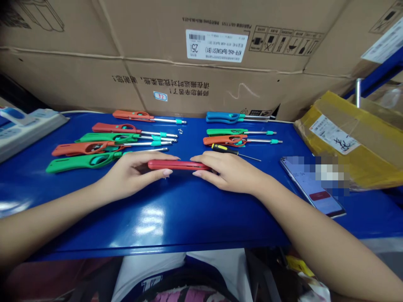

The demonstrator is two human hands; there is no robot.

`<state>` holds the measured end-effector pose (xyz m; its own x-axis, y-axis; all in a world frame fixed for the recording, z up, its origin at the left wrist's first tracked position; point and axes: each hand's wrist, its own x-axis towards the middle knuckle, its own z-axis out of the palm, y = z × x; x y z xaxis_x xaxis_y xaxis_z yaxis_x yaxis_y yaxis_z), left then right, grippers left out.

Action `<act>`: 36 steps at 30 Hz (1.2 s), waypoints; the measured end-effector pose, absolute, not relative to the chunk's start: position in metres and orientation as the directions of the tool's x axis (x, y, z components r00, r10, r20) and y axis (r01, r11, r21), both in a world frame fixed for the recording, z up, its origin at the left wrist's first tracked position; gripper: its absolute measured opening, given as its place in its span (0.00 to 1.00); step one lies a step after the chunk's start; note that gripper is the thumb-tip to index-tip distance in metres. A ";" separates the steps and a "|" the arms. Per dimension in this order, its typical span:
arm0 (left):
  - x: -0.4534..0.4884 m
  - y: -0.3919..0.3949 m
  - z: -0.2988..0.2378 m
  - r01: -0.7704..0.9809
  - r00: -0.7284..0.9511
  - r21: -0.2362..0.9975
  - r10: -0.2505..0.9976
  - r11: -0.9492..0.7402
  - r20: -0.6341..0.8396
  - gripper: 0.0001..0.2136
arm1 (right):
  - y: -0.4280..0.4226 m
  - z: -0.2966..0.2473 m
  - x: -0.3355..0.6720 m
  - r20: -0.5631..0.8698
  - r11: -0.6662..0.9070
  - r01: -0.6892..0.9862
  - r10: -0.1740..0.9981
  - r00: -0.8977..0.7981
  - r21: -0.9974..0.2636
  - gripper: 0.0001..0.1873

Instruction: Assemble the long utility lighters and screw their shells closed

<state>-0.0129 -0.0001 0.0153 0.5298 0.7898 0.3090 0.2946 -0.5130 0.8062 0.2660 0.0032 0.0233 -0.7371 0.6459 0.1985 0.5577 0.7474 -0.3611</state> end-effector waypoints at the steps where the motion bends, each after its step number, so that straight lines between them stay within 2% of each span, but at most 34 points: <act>1: -0.013 -0.001 0.015 0.295 0.546 0.769 0.761 -0.567 0.351 0.13 | 0.003 0.023 0.266 0.198 0.755 0.551 0.637 -0.745 -0.356 0.20; 5: -0.012 -0.005 0.016 0.274 0.582 0.699 0.692 -0.661 0.426 0.10 | 0.000 0.024 0.263 0.209 0.782 0.508 0.599 -0.773 -0.361 0.19; 15: -0.010 -0.008 0.017 0.280 0.640 0.645 0.639 -0.711 0.426 0.09 | -0.004 0.023 0.260 0.199 0.794 0.529 0.594 -0.780 -0.298 0.22; 19: -0.013 -0.006 0.012 0.298 0.702 0.514 0.550 -0.804 0.453 0.12 | -0.006 0.021 0.257 0.201 0.800 0.502 0.579 -0.790 -0.328 0.20; 22: -0.017 -0.001 0.011 0.312 0.755 0.450 0.506 -0.837 0.417 0.12 | -0.006 0.021 0.256 0.200 0.784 0.520 0.600 -0.775 -0.339 0.20; 26: -0.021 0.004 0.013 0.341 0.778 0.450 0.517 -0.825 0.357 0.12 | -0.005 0.025 0.258 0.179 0.767 0.552 0.624 -0.761 -0.327 0.20; 32: -0.030 0.010 0.016 0.398 0.718 0.421 0.563 -0.815 0.410 0.12 | 0.001 0.033 0.270 0.109 0.708 0.672 0.702 -0.704 -0.216 0.16; 36: -0.033 0.014 0.016 0.409 0.705 0.432 0.579 -0.804 0.409 0.12 | 0.008 0.031 0.275 0.086 0.717 0.662 0.690 -0.719 -0.220 0.15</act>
